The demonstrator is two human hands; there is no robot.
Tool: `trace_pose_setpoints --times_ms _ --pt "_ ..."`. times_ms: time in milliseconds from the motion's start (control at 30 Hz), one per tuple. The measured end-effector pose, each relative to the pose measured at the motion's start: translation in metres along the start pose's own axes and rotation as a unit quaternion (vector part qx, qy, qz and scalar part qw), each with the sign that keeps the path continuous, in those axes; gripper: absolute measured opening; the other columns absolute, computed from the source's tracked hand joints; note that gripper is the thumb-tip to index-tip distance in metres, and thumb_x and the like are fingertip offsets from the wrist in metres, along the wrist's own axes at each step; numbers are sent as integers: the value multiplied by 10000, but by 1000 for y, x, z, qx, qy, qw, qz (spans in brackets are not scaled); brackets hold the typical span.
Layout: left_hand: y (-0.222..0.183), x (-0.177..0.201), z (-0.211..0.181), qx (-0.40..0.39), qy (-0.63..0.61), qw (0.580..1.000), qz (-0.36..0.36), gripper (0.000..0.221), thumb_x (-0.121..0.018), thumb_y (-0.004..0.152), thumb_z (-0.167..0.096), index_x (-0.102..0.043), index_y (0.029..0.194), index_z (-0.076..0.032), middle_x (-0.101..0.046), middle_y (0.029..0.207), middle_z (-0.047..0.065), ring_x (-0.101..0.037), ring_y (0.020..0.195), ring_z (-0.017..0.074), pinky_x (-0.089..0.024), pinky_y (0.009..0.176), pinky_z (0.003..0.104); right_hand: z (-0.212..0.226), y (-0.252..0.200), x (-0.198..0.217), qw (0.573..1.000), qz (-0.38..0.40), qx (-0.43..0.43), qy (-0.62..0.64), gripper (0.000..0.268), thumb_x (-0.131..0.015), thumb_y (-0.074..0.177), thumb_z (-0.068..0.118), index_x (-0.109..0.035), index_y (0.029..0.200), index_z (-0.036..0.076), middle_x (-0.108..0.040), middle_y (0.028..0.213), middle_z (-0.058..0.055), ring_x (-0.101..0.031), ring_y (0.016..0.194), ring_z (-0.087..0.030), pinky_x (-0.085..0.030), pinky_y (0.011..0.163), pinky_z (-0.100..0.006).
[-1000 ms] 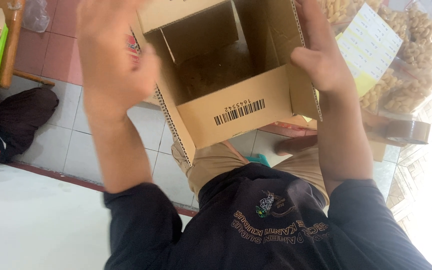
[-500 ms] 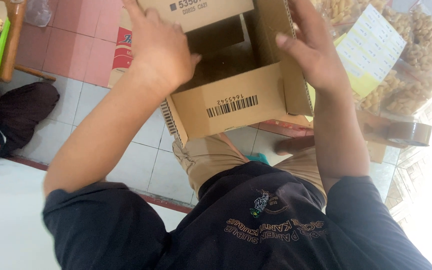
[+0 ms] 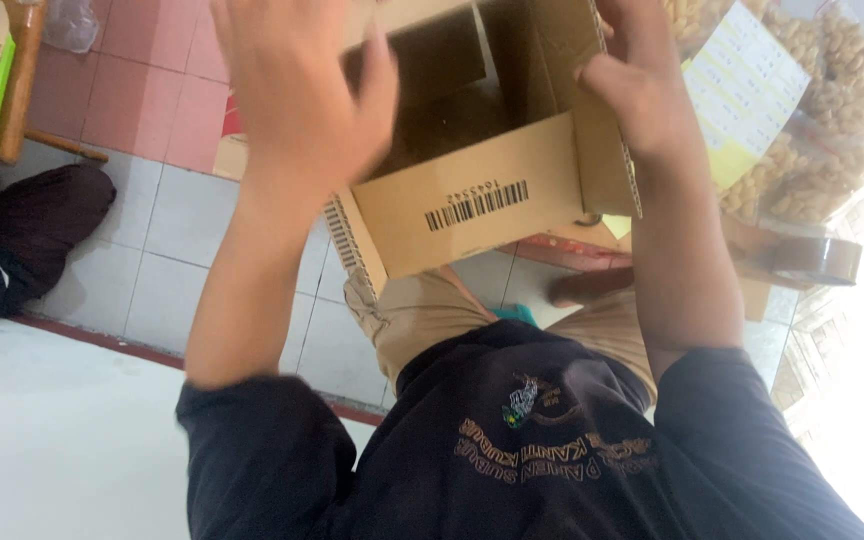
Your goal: Assembling a cardboard box and packing it with bags of snacks.
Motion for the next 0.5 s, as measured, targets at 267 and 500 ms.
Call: trace_pose_setpoints --times_ms 267,500 --pt "-116 -46 -59 -91 160 856 483 578 -483 941 -301 -503 1489 -118 -553 1503 93 -540 1313 286 -456 937 539 14 2 -13 999 23 21 -20 459 -413 751 27 -504 1201 23 -556 1170 -58 -507 1167 -218 -403 1020 -377" --pt "-111 -53 -53 -87 148 802 572 647 -490 944 -525 -493 1504 -201 -493 1549 174 -753 938 346 -526 688 524 -27 -1 -11 997 33 59 -31 517 -524 1036 160 -415 1509 -15 -464 1534 -132 -392 1462 -265 -283 1237 -435"
Point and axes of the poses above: each hand's wrist, its own y-axis towards the middle knuckle, its own x-axis out of the back of the hand, z = x × y, the point moved 6 cm from there along y, towards the middle knuckle
